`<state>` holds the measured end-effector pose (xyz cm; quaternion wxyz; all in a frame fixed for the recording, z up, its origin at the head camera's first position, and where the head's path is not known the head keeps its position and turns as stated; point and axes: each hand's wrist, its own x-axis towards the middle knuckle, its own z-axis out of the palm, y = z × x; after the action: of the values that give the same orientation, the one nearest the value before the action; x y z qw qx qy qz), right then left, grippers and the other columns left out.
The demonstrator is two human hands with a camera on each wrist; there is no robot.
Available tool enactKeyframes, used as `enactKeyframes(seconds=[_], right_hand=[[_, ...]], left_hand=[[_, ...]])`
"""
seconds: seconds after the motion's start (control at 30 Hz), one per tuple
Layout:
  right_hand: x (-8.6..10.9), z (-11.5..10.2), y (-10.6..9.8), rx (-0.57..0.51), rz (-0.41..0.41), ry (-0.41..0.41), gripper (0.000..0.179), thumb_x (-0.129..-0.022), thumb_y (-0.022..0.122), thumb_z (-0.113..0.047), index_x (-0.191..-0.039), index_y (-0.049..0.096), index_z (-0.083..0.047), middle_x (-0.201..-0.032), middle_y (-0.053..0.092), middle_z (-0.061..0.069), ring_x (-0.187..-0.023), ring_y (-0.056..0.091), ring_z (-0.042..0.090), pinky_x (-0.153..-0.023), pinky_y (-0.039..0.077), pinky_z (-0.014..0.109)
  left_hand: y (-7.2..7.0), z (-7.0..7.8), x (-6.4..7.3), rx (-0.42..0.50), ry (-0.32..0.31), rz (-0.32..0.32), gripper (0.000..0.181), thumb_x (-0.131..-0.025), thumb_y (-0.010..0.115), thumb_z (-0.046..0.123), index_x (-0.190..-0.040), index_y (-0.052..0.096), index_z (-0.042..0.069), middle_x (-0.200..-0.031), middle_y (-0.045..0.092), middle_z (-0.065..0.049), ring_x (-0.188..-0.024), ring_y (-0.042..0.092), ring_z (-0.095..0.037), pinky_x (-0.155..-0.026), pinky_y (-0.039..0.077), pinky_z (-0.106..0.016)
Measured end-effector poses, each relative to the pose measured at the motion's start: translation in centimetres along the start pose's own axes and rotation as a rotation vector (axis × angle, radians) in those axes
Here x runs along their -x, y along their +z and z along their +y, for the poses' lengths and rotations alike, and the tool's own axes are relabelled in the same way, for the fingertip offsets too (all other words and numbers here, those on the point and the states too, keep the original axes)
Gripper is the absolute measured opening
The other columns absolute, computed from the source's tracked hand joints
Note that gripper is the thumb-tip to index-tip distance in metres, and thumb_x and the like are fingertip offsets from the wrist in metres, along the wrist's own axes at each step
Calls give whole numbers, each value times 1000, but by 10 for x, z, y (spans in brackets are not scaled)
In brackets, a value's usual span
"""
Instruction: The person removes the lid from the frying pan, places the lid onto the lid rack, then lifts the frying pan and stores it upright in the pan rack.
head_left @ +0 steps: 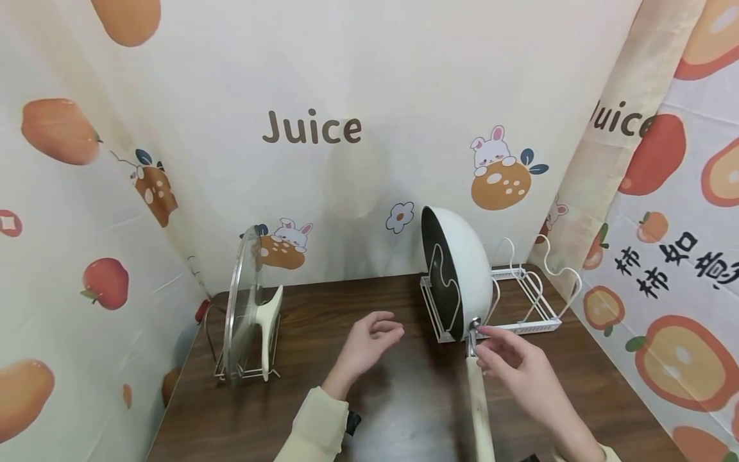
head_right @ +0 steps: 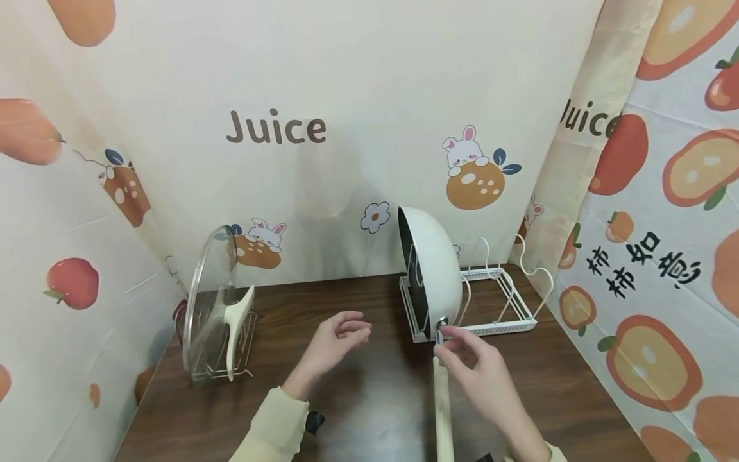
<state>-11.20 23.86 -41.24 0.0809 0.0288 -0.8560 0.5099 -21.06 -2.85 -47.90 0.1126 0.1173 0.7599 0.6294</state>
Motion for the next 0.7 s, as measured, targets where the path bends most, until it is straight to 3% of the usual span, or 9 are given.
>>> enactKeyframes(seconds=[0.1, 0.33, 0.57, 0.7], right_hand=[[-7, -9, 1, 1, 2, -11, 34, -100, 69, -16, -130, 65, 0, -94, 74, 10, -80, 73, 5, -69, 64, 27], [-23, -27, 4, 14, 34, -74, 31, -99, 69, -14, -128, 67, -4, -90, 74, -5, -78, 72, 4, -69, 62, 23], [-37, -40, 18, 93, 89, -83, 30, -98, 71, -18, -126, 69, -7, -96, 74, 7, -79, 65, -3, -66, 55, 20], [-46, -43, 30, 137, 139, -97, 29, -97, 73, -18, -125, 71, -7, -98, 75, 8, -80, 62, -5, -69, 52, 19]], left_hand=[[-10, 2, 2, -66, 26, 59, 45, -98, 73, 29, -135, 61, 8, -121, 76, -10, -105, 74, -23, -87, 63, -36], [-24, 6, 9, -213, 85, 168, 43, -99, 71, 28, -135, 61, 8, -123, 75, -11, -107, 74, -27, -89, 63, -40], [-34, 3, 13, -282, 118, 267, 42, -97, 72, 21, -134, 61, 3, -125, 73, -16, -109, 73, -29, -93, 61, -44], [-39, -2, 15, -341, 116, 345, 42, -96, 73, 20, -133, 62, 3, -126, 73, -14, -113, 72, -31, -97, 59, -50]])
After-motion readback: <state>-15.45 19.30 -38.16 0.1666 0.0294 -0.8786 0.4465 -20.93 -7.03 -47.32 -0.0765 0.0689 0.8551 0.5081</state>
